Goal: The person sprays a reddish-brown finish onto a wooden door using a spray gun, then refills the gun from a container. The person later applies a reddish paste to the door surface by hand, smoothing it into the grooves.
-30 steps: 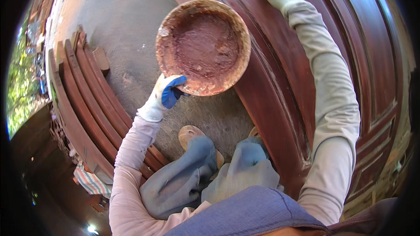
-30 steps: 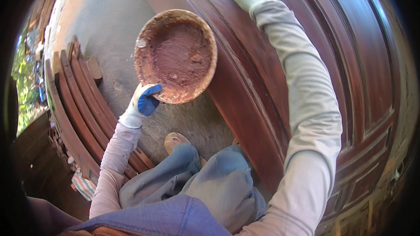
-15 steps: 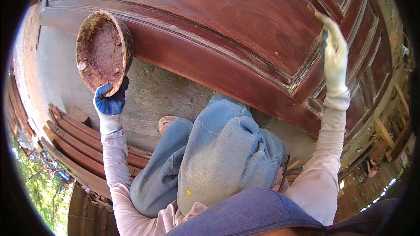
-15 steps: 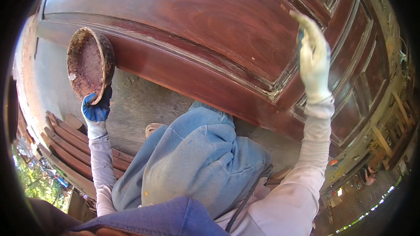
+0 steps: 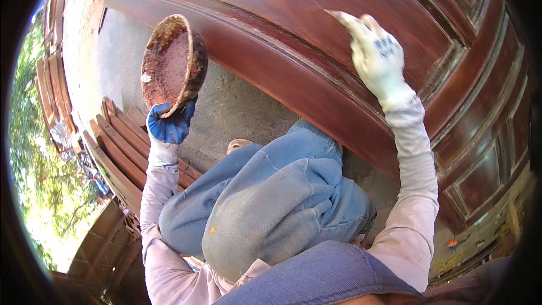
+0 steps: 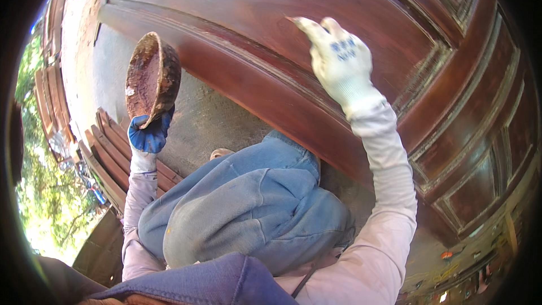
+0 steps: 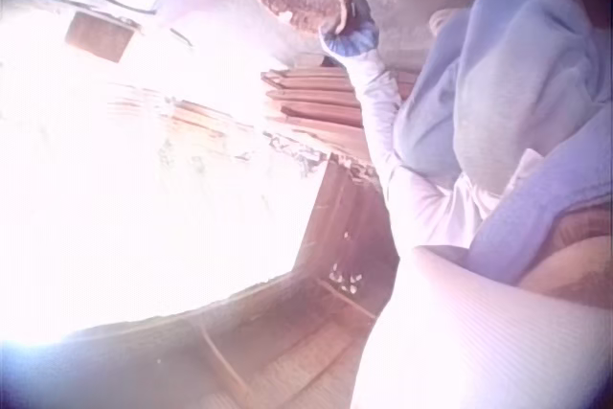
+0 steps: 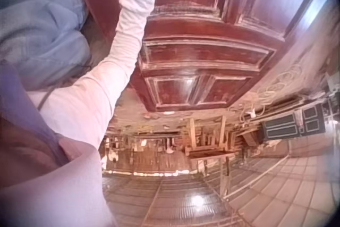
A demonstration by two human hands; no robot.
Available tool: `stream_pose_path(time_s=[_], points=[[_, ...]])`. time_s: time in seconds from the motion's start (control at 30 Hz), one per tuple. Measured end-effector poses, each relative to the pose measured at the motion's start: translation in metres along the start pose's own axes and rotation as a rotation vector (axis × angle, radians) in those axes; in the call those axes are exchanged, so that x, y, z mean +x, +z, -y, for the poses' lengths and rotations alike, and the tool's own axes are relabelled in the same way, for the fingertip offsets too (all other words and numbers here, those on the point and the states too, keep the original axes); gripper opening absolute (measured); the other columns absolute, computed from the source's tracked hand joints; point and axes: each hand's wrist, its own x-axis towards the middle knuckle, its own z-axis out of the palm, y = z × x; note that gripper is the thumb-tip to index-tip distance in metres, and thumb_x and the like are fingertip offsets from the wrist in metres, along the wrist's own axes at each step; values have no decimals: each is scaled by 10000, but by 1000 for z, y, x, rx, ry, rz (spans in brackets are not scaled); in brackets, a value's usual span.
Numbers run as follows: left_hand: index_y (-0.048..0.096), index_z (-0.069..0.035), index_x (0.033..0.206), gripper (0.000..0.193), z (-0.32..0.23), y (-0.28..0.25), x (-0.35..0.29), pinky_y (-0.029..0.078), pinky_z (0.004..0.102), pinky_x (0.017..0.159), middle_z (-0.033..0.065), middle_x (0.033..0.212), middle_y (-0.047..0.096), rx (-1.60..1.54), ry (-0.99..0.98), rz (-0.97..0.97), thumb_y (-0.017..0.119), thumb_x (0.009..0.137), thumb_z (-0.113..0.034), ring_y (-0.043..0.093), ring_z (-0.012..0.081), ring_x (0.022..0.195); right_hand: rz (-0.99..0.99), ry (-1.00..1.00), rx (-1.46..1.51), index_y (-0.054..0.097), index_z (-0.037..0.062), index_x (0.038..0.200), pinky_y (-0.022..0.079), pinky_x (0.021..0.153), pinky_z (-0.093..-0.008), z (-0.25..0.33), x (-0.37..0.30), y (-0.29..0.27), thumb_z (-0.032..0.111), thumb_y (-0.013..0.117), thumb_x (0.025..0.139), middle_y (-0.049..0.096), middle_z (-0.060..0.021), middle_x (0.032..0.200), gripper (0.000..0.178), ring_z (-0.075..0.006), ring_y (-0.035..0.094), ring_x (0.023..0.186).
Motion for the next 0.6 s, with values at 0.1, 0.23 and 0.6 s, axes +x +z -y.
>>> stream_pose_path(time_s=[0.1,0.23,0.6], points=[[275,57,1505,709,4,-3,-11,493,485,1080,298,1491,382,18,15,-45,479,831,-24,387,431,1396,-24,-161,-80,641,213,1236,531,693,-402,-3,38,34,95,604,862,621,-53,906,394,-257,667,784],[343,54,1463,657,13,0,-30,525,481,1032,280,1426,479,103,24,-43,522,840,-58,494,418,1315,-10,-323,-351,645,204,1228,504,680,-372,-5,51,56,133,584,876,620,-31,914,364,-212,657,789],[380,-5,1451,639,21,15,-37,533,542,978,238,1375,540,199,156,-95,520,828,-21,571,414,1221,-24,-290,-349,654,236,1213,493,695,-380,9,60,53,142,583,873,621,-10,907,360,-194,657,809]])
